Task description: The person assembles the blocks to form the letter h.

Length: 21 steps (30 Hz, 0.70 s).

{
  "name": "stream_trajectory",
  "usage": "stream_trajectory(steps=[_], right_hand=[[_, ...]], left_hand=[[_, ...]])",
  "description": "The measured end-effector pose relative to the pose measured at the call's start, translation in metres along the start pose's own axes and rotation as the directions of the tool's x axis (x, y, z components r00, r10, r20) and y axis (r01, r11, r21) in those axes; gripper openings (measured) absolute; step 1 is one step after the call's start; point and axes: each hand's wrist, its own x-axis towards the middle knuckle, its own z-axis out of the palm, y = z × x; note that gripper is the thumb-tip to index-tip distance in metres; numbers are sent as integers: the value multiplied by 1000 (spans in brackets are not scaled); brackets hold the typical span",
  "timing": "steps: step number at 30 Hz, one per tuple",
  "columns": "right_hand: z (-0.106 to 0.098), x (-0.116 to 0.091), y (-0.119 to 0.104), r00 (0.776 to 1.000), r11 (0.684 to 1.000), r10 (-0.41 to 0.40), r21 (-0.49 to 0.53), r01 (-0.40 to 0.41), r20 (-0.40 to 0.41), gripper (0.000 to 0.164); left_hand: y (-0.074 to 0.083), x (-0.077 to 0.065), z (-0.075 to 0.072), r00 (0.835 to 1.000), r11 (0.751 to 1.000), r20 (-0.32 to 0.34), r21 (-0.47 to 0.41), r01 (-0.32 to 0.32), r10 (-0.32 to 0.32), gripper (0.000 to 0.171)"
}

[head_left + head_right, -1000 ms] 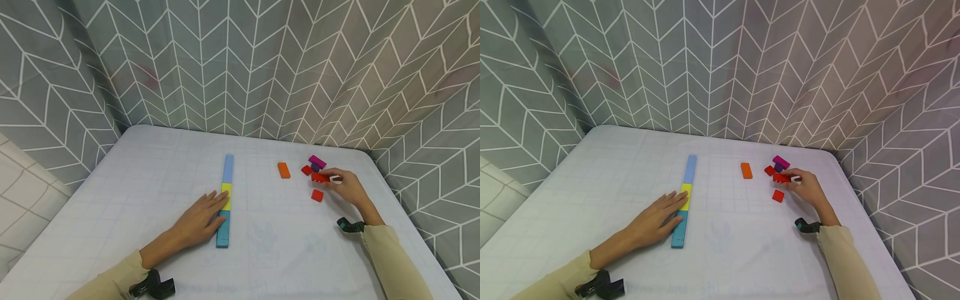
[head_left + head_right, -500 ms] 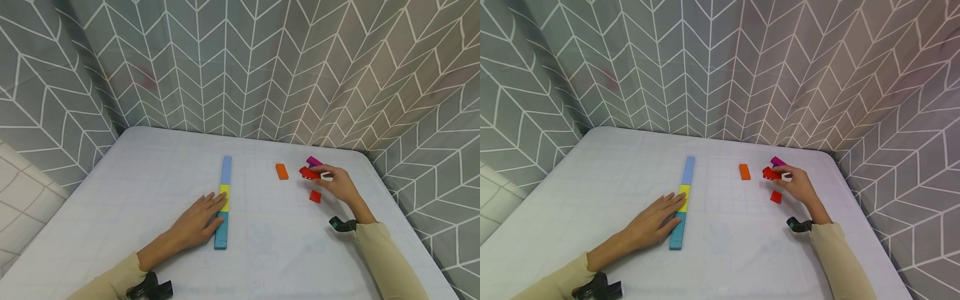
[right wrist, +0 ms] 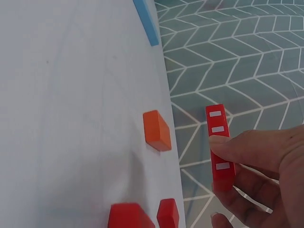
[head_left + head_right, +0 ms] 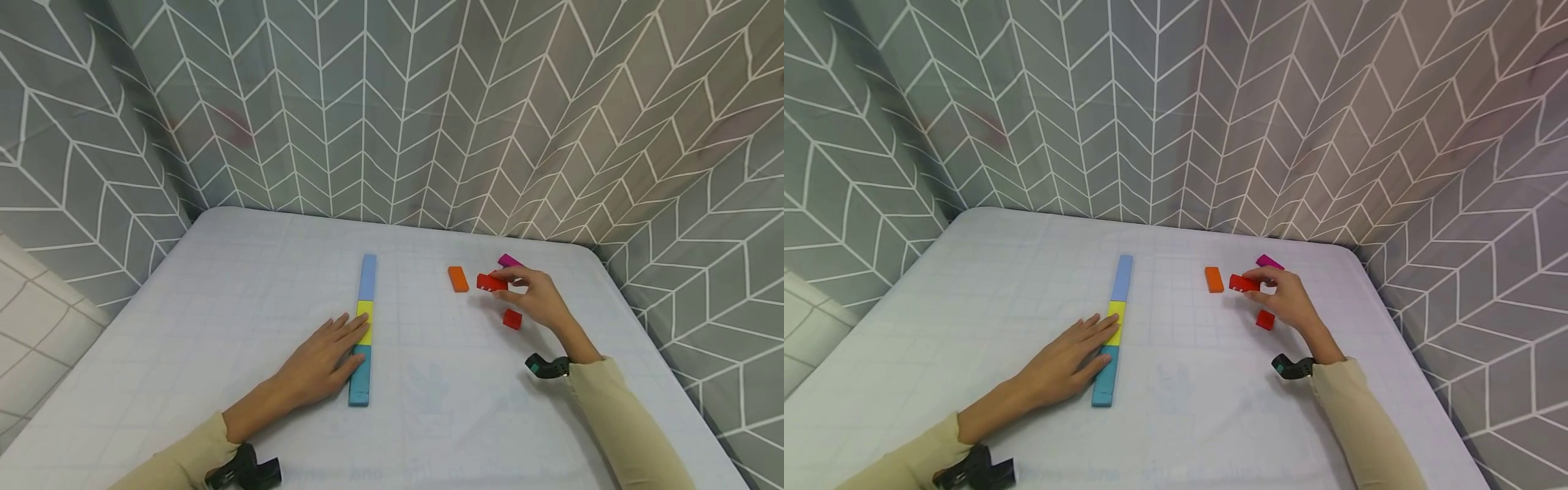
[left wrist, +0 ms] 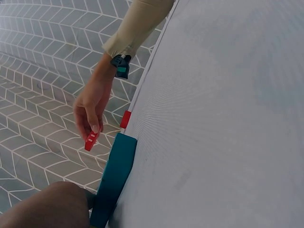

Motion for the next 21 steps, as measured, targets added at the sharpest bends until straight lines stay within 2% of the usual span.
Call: stream_trajectory(steps=[21], right_hand=[[20, 10, -24, 995, 994, -99, 41, 98, 25, 36]], left_hand=[[-1, 1, -1, 1000, 1000, -1, -1, 0, 0, 59]])
